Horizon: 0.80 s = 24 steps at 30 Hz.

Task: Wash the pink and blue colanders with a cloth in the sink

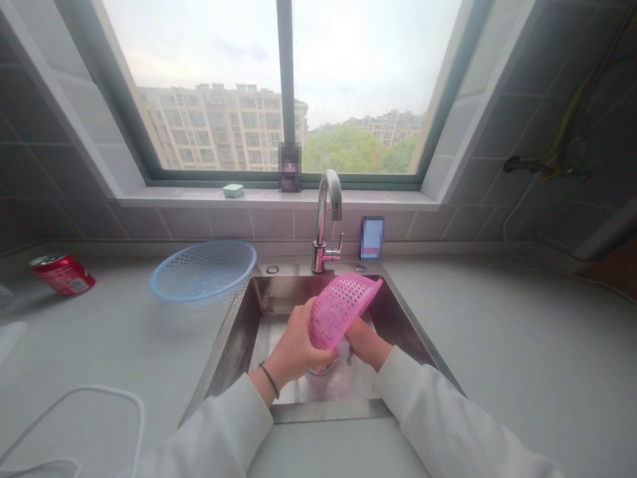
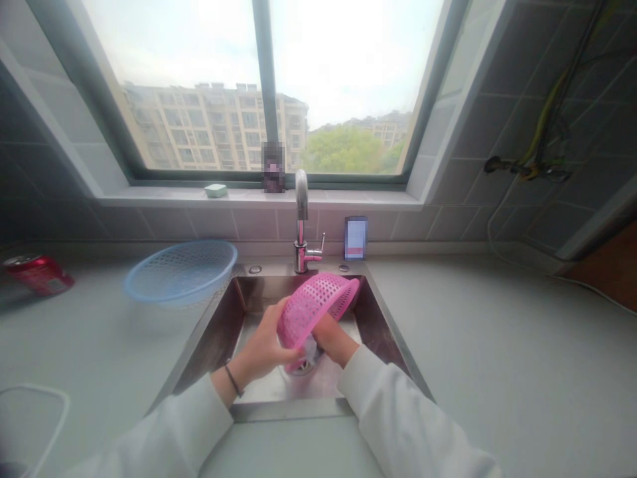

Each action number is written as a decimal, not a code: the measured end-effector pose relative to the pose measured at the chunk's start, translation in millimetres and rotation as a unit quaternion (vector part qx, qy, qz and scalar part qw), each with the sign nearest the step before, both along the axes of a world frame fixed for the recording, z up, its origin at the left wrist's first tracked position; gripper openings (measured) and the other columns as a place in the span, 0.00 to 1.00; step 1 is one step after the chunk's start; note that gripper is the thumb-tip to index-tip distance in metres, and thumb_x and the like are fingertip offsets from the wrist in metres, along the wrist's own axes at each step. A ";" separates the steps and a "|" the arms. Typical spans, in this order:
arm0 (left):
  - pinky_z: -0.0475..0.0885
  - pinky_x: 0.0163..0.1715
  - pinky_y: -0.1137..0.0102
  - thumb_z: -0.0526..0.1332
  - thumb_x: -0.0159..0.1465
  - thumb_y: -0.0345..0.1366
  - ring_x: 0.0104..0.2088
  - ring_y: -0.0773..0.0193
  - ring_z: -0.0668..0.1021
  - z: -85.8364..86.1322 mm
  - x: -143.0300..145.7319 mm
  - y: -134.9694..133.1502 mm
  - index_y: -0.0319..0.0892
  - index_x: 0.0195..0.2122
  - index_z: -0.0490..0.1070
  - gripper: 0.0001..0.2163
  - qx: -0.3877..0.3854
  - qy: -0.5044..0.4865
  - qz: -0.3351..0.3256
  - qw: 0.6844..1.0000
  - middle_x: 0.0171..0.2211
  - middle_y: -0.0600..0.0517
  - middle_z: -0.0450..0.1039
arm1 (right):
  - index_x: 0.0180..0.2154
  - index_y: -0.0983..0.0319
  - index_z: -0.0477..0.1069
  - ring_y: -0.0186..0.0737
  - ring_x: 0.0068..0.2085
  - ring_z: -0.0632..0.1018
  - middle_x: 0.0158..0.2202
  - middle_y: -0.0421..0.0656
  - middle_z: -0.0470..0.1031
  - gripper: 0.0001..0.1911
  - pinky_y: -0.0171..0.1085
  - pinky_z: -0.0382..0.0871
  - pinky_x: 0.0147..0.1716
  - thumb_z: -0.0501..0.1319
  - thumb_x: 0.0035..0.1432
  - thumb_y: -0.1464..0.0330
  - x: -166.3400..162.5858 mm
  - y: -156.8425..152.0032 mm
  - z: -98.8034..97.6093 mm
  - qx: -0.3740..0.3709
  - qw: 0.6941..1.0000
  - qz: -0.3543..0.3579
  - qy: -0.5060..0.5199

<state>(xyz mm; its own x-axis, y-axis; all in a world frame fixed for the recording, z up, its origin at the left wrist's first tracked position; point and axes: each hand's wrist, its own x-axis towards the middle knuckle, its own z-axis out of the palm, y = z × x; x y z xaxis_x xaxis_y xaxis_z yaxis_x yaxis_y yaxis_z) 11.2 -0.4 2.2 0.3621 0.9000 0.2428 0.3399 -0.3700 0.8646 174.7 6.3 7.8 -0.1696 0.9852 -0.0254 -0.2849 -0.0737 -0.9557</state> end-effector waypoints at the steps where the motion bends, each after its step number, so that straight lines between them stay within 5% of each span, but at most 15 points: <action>1: 0.61 0.64 0.50 0.74 0.46 0.37 0.60 0.44 0.67 1.1 -0.5 -0.8 0.45 0.67 0.54 0.47 0.000 0.008 -0.001 1.000 0.57 0.43 0.63 | 0.45 0.55 0.78 0.55 0.48 0.82 0.44 0.47 0.84 0.19 0.55 0.75 0.53 0.70 0.54 0.53 2.3 1.0 0.2 0.002 1.000 -0.018 0.003; 7: 0.67 0.59 0.50 0.73 0.48 0.36 0.55 0.45 0.70 10.6 1.2 -2.2 0.50 0.64 0.61 0.41 0.014 0.043 -0.039 0.998 0.54 0.46 0.67 | 0.42 0.55 0.77 0.58 0.52 0.80 0.43 0.47 0.84 0.21 0.56 0.72 0.56 0.68 0.51 0.50 24.6 6.6 -8.8 -0.004 0.985 -0.104 0.137; 12: 0.62 0.63 0.51 0.73 0.47 0.38 0.59 0.44 0.68 5.9 2.6 0.9 0.45 0.68 0.54 0.47 0.011 0.009 -0.012 1.000 0.57 0.43 0.63 | 0.48 0.56 0.76 0.57 0.54 0.80 0.46 0.48 0.83 0.23 0.57 0.71 0.58 0.66 0.56 0.51 3.7 -3.6 -2.3 -0.027 0.996 0.007 0.089; 16: 0.60 0.64 0.50 0.73 0.47 0.38 0.61 0.43 0.66 3.4 1.0 1.5 0.43 0.68 0.52 0.48 0.010 0.012 -0.001 1.000 0.58 0.42 0.62 | 0.51 0.55 0.75 0.55 0.54 0.80 0.47 0.47 0.84 0.24 0.57 0.69 0.60 0.70 0.53 0.56 0.4 -3.3 1.5 -0.004 0.999 -0.022 0.031; 22: 0.65 0.61 0.51 0.72 0.48 0.37 0.56 0.46 0.69 8.1 2.1 0.1 0.48 0.65 0.58 0.43 0.019 0.040 -0.037 0.998 0.54 0.45 0.65 | 0.42 0.56 0.78 0.54 0.48 0.82 0.42 0.44 0.85 0.22 0.54 0.74 0.56 0.71 0.50 0.50 25.7 7.8 -10.2 -0.008 0.981 -0.091 0.169; 24: 0.64 0.61 0.51 0.73 0.47 0.37 0.57 0.45 0.68 8.3 2.4 0.4 0.47 0.66 0.57 0.44 0.016 0.039 -0.035 0.999 0.54 0.45 0.65 | 0.43 0.56 0.78 0.55 0.49 0.82 0.43 0.45 0.85 0.22 0.55 0.73 0.56 0.69 0.52 0.49 21.6 5.5 -10.9 -0.015 0.985 -0.059 0.161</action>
